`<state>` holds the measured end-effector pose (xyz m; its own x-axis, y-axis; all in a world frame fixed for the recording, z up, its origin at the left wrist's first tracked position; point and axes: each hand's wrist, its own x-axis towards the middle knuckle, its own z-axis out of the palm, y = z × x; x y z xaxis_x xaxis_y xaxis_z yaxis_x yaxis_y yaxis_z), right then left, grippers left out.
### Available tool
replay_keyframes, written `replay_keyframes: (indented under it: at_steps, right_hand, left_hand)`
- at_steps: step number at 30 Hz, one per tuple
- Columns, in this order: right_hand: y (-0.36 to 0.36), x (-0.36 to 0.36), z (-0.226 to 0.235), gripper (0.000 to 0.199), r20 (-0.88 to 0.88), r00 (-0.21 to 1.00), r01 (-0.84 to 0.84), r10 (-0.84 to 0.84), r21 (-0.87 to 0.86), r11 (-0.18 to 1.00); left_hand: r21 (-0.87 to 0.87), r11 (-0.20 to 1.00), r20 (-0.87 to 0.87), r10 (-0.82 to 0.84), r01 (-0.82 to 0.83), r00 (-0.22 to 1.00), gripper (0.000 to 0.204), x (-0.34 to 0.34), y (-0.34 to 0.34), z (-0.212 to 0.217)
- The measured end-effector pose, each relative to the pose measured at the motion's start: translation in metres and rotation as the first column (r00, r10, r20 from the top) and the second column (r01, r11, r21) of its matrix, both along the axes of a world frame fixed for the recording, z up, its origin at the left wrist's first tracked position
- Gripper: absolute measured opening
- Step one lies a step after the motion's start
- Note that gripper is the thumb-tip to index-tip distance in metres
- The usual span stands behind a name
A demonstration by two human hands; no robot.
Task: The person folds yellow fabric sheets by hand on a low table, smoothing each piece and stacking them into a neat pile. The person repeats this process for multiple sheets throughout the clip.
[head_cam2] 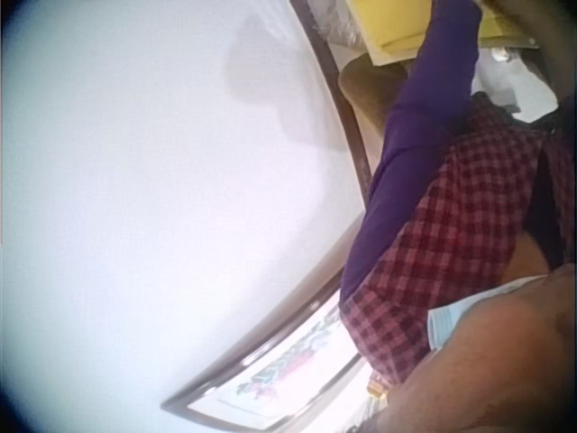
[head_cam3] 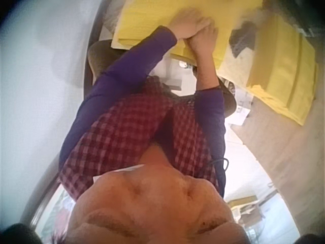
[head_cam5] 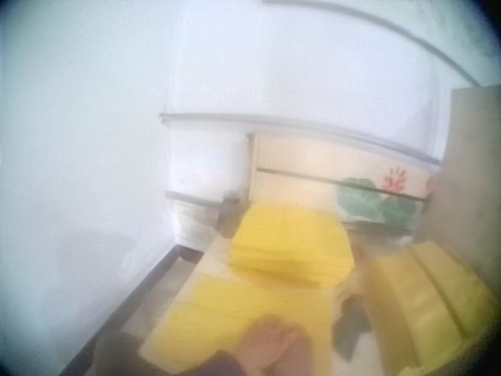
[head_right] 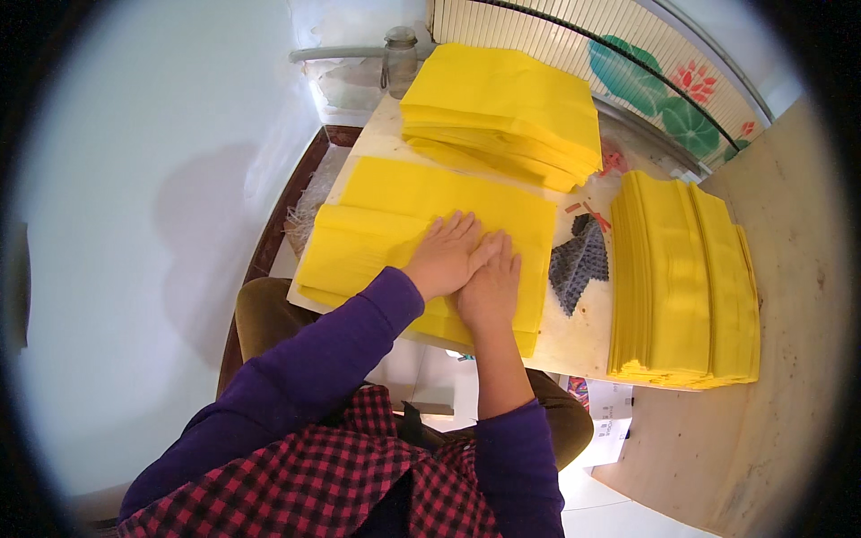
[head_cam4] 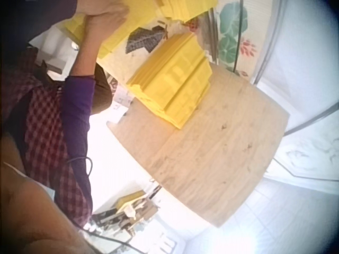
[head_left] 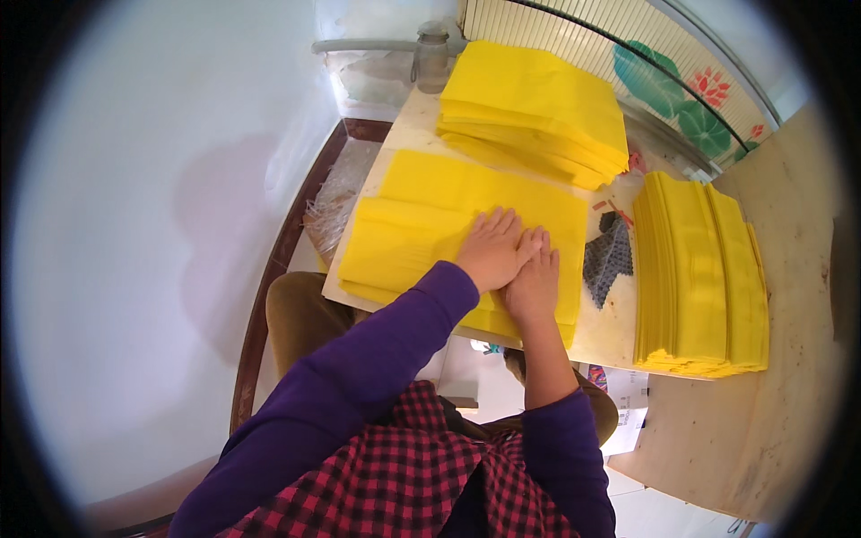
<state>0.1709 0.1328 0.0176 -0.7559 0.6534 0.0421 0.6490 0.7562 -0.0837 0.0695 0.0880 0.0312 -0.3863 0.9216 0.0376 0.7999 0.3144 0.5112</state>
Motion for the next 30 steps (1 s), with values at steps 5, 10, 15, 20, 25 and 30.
replay_keyframes:
  at_steps: [5, 10, 15, 20, 25, 30]
  right_hand:
    - [0.001, -0.002, -0.004, 0.063, -0.029, 0.998, 0.05, -0.051, -0.04, 0.998]
    - [0.002, -0.003, -0.009, 0.063, -0.018, 0.999, 0.048, -0.049, -0.028, 0.998]
    - [0.003, -0.002, -0.007, 0.066, -0.038, 0.996, 0.078, -0.079, -0.036, 0.996]
    - [-0.001, -0.013, 0.005, 0.068, -0.017, 0.981, 0.193, -0.195, -0.102, 0.976]
    - [-0.036, -0.066, 0.007, 0.073, -0.176, 0.973, -0.173, 0.15, -0.126, 0.977]
    - [-0.04, -0.067, 0.0, 0.076, -0.119, 0.986, -0.134, 0.115, -0.173, 0.976]
  left_hand:
    - [-0.084, 0.993, -0.169, 0.069, -0.084, 0.983, 0.074, -0.022, -0.032, -0.015]
    - [-0.094, 0.964, -0.232, 0.221, -0.248, 0.947, 0.075, -0.056, -0.066, -0.021]
    - [-0.109, 0.932, -0.263, 0.308, -0.346, 0.914, 0.077, -0.078, -0.085, -0.025]
    - [-0.091, 0.93, -0.318, 0.311, -0.356, 0.896, 0.077, -0.075, -0.085, -0.027]
    - [-0.084, 0.931, -0.344, 0.306, -0.354, 0.888, 0.077, -0.075, -0.084, -0.029]
    - [-0.083, 0.933, -0.342, 0.303, -0.35, 0.89, 0.077, -0.076, -0.085, -0.03]
